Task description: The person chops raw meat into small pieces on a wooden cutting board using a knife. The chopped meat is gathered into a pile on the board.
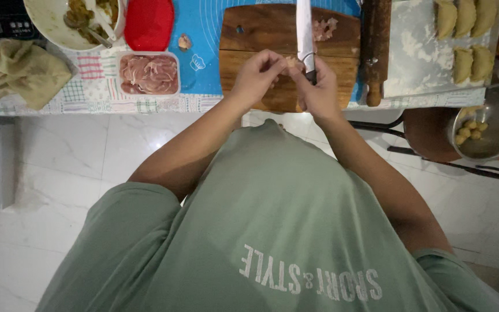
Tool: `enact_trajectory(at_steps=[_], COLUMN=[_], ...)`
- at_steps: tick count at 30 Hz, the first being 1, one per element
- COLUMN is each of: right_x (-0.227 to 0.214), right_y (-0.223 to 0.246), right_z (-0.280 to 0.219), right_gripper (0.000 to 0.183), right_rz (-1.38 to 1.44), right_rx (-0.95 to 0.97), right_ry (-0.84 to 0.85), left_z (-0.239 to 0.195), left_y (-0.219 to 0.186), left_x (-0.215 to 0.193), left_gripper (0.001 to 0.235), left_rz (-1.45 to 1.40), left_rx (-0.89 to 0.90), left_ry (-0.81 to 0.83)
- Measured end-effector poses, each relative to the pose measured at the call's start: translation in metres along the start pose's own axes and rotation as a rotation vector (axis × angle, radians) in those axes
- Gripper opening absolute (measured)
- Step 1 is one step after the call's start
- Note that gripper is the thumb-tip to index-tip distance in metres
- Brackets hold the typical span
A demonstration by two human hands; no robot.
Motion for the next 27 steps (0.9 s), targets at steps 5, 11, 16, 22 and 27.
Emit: enact_trajectory(at_steps=[5, 11, 16, 22, 27], right_x=[0.001, 0.006, -0.001, -0.022, -0.013], right_y=[-0.004, -0.011, -0.014, -0.012, 0.007], right_z=[-0.001, 0.001, 0.007, 0.017, -0.010], right_gripper=[0.014, 0.015, 0.015, 0.017, 0.017], right_rz=[0.244, 0.389, 0.307, -0.237, -0.687], right_rx=[0.023, 0.090, 0.060, -0.019, -0.105], right_ry=[0.011, 0.040, 0.034, -0.105, -0.167], left_z=[-0.003, -0.006, -0.002, 0.009, 0.018], left_y=[-0.003, -0.006, -0.011, -0.030, -0.023], left_x=[0.003, 0.003, -0.002, -0.007, -0.010], left_gripper=[0.020, 0.022, 0.021, 0.019, 0.025], left_rz=[-0.054, -0.168, -0.103, 0.359, 0.611], left_rx=[0.038, -0.040, -0.027, 0.145, -0.067], left_ry=[0.008, 0.020, 0.019, -0.067, -0.195])
Point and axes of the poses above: each hand's wrist, its own z-axis towards the middle knuckle, its own x-axis out of the palm, y = z × x, the point moved 8 cm from there along z, towards the middle knuckle, and after that the axes turned 13 degrees about y, right-handed, at the moved point
